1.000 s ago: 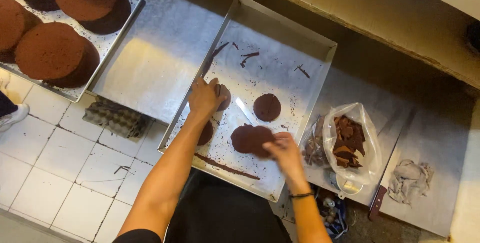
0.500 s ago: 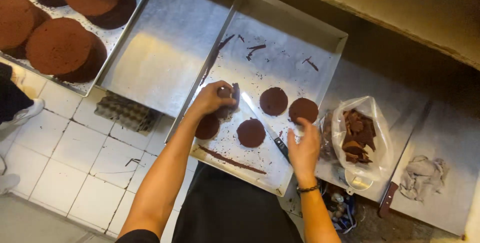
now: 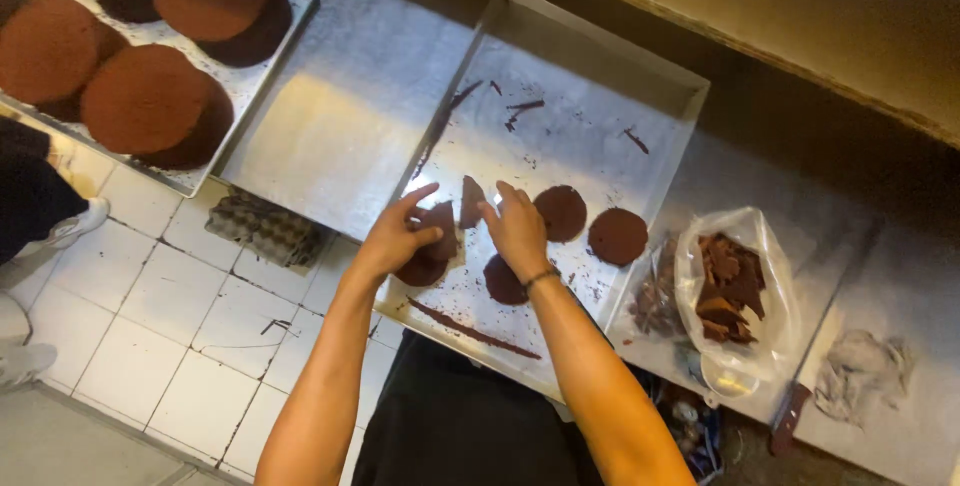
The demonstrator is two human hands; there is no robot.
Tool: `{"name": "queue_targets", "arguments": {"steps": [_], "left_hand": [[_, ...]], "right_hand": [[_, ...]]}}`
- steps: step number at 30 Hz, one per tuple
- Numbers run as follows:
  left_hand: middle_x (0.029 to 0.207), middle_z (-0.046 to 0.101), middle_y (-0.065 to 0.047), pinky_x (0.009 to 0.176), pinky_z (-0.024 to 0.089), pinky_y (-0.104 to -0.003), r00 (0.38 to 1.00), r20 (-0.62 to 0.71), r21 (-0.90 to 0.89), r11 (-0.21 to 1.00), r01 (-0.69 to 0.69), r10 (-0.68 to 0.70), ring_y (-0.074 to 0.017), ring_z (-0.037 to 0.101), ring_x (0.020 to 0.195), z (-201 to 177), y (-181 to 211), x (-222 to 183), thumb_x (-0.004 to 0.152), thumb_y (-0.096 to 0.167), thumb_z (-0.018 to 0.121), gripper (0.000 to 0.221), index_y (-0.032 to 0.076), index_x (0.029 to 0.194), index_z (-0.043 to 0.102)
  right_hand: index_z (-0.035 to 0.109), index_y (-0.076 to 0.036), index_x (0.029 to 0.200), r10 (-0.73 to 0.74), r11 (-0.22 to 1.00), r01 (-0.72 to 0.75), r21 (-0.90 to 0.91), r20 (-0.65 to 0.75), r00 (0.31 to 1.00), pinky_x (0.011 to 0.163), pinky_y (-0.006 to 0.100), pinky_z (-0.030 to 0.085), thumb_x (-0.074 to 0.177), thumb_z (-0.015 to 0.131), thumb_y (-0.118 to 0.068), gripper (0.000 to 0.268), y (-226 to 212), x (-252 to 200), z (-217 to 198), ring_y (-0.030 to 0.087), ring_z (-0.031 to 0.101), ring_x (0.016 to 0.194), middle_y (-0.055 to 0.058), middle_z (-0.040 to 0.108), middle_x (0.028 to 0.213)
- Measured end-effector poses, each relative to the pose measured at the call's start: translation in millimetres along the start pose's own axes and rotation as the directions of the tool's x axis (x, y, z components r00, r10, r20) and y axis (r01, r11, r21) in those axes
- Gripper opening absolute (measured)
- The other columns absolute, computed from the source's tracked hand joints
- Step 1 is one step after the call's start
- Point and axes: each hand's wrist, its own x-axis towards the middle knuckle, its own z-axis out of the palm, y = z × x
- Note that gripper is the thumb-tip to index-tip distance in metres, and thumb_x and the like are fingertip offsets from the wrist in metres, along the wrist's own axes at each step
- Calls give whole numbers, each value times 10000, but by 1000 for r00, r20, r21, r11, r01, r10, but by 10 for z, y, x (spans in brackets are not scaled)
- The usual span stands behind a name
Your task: Cutting chocolate cake into various shapes using a ring cutter and a knife, then slicing portions in half.
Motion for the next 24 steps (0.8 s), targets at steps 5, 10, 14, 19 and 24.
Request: {"name": "queue_targets", "arguments": {"steps": [5, 10, 14, 19, 24], "left_hand": [[1088, 757, -148, 895, 576, -380, 999, -46, -26, 999, -29, 27, -237, 724, 992, 14, 75, -271, 779, 86, 822, 595, 160, 1349, 668], [1024, 795, -93, 937, 571, -398, 961, -129, 132, 965, -226, 243, -300, 740, 1045, 430, 160, -523, 779, 32, 760, 355, 180, 1101, 785], [1161, 709, -34, 909, 548, -357, 544, 8, 562, 446, -696, 839, -238, 677, 1109, 821, -323, -441, 858, 71, 679, 229, 184, 1047, 743], [1192, 631, -92, 902, 568, -368, 581, 246, 598, 350, -721, 776, -306, 632, 1163, 1003, -492, -568, 885, 11, 615, 291, 153, 1132, 673], [1350, 564, -153, 1061, 483, -485, 795, 153, 451, 674, -585, 588, -393, 547, 1295, 931, -533, -674, 792, 95, 786, 622, 189, 1383, 616]], "right_hand": [[657, -84, 1162, -3, 1000, 2, 10, 86, 996, 895, 498, 569, 819, 815, -374, 476, 213, 402, 422, 370, 693, 1059, 102, 607, 1097], [666, -142, 1032, 28, 960, -32, 276, 19, 999, 804, 451, 582, 742, 889, -296, 397, 281, -152, -46, 351, 736, 950, 97, 729, 1039], [609, -109, 1002, -300, 947, 312, 69, -150, 942, 800, 458, 584, 794, 682, -31, 233, 459, -923, -395, 370, 697, 987, 121, 642, 1089], [597, -28, 1097, -457, 884, 433, -175, -126, 881, 919, 471, 579, 862, 593, 66, 253, 634, -1429, -306, 425, 622, 1202, 223, 584, 1340], [616, -111, 1258, -200, 972, 222, 83, -216, 956, 842, 436, 610, 825, 748, -31, 460, 605, -1506, -360, 387, 696, 1067, 161, 618, 1324]]}}
